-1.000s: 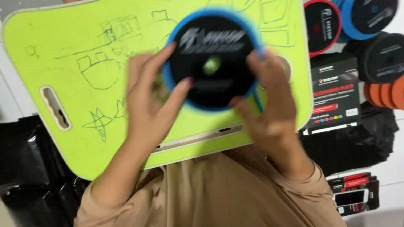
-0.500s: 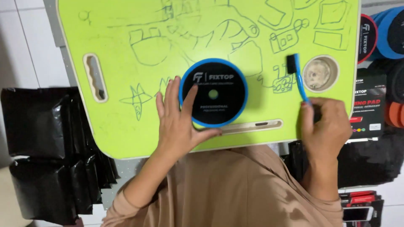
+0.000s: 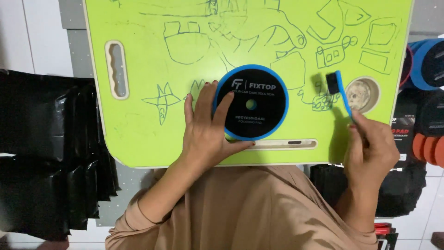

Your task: Packaging a boxed polishing pad into a plastic mailing bag and then cleaning the velcro side of another pad with a brush.

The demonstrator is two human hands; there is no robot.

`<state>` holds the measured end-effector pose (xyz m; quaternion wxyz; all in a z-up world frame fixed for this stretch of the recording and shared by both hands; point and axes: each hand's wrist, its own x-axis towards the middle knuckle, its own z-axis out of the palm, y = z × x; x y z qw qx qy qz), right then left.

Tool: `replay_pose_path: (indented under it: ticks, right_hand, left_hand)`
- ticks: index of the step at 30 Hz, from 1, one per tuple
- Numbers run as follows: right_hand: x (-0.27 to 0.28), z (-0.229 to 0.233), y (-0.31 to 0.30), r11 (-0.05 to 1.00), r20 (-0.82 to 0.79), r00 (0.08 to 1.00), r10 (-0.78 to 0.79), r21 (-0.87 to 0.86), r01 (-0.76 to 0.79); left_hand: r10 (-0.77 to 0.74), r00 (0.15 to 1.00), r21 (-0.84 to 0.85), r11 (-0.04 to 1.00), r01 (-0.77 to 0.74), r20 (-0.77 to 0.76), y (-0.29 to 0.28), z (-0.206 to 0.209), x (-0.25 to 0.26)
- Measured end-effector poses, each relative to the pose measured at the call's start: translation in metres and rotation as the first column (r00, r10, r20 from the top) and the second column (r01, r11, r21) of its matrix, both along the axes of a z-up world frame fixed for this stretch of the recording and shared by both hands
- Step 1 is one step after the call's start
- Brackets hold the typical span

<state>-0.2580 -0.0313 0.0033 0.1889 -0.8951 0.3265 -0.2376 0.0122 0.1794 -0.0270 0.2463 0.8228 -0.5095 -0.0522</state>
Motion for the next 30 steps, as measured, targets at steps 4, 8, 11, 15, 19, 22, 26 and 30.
replay_pose_path:
  ticks: [4,8,11,15,19,22,26,30]
  right_hand:
    - [0.011,0.001,0.029,0.92,0.054,0.966,0.253,0.295,-0.257]
    - [0.011,0.0,0.013,0.963,-0.116,0.963,0.242,0.147,-0.224]
    - [0.008,0.007,0.0,0.999,-0.119,0.993,0.006,0.051,0.0]
    - [0.016,0.011,0.023,0.846,0.032,0.948,0.318,0.441,-0.299]
    - [0.022,-0.002,0.013,0.845,-0.052,0.894,0.446,0.355,-0.4]
    - [0.018,-0.006,-0.006,0.997,-0.148,0.986,0.08,0.035,-0.075]
    - [0.029,0.013,0.009,0.958,-0.05,0.976,0.213,0.207,-0.198]
    - [0.046,0.012,0.021,0.859,-0.09,0.881,0.464,0.289,-0.423]
  left_hand:
    - [-0.012,1.0,0.017,1.0,0.013,-0.025,-0.002,0.003,0.001]
    - [-0.031,0.999,0.044,0.998,0.033,-0.044,0.0,0.005,0.002]
    - [-0.034,0.998,0.036,0.999,0.036,-0.044,0.0,0.006,0.003]
    - [-0.058,0.992,0.042,0.997,0.063,-0.114,0.001,0.007,0.006]
    - [-0.044,0.996,-0.018,0.999,0.042,-0.082,0.002,0.007,0.005]
    - [-0.042,0.995,-0.035,0.999,0.038,-0.091,0.003,0.004,0.004]
    - [-0.013,0.99,-0.093,0.996,0.0,-0.138,0.004,0.001,0.005]
    - [-0.021,0.98,-0.137,0.991,-0.006,-0.198,0.006,-0.006,0.002]
